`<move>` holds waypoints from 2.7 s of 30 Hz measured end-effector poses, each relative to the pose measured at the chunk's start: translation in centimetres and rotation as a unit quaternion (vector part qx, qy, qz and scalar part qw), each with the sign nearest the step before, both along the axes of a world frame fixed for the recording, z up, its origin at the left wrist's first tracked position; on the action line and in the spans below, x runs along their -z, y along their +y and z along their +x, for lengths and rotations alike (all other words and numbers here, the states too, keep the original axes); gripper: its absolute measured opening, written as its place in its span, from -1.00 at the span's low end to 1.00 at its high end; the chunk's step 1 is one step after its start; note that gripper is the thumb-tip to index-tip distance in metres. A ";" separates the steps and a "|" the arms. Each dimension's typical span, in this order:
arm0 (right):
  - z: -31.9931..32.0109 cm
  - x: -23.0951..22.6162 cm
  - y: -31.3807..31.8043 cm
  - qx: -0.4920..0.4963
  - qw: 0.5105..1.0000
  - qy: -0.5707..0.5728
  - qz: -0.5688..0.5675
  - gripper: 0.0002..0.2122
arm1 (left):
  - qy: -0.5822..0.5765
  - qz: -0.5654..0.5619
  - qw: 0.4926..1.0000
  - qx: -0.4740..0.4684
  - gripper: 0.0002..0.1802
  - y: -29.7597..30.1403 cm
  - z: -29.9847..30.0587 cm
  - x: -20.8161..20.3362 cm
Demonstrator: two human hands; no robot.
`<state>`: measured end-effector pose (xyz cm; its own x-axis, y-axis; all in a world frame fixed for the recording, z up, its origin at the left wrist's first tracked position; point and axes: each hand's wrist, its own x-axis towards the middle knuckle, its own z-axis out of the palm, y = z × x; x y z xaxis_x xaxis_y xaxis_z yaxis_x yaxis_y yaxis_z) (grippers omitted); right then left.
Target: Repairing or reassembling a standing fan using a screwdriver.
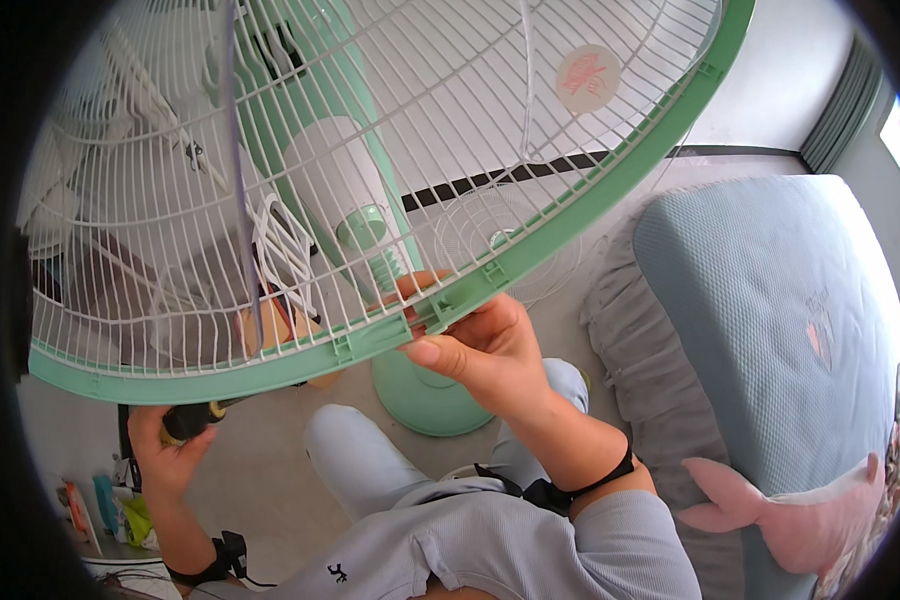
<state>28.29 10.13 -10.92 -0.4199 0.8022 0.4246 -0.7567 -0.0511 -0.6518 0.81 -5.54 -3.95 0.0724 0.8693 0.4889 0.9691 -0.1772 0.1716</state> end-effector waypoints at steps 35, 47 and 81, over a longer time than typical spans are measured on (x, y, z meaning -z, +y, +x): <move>0.4 -0.1 0.4 -0.011 0.996 -0.040 0.082 -0.76 | 0.153 0.045 0.987 -0.010 -0.56 -1.2 0.3 0.0; 0.9 -0.3 0.1 -0.009 0.996 -0.056 0.074 -0.70 | 0.200 0.037 0.979 -0.022 -0.56 -1.8 0.2 0.5; 0.6 -0.6 0.1 -0.010 0.994 -0.067 0.086 -0.78 | -0.155 -0.147 0.977 -0.022 -0.58 -0.7 0.8 -1.9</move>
<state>28.89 10.20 -10.27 -0.4964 0.7134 0.4945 -0.6630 0.0562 -0.7466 1.60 -6.24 -2.03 -0.0797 0.9744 0.2101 0.8677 -0.0359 0.4957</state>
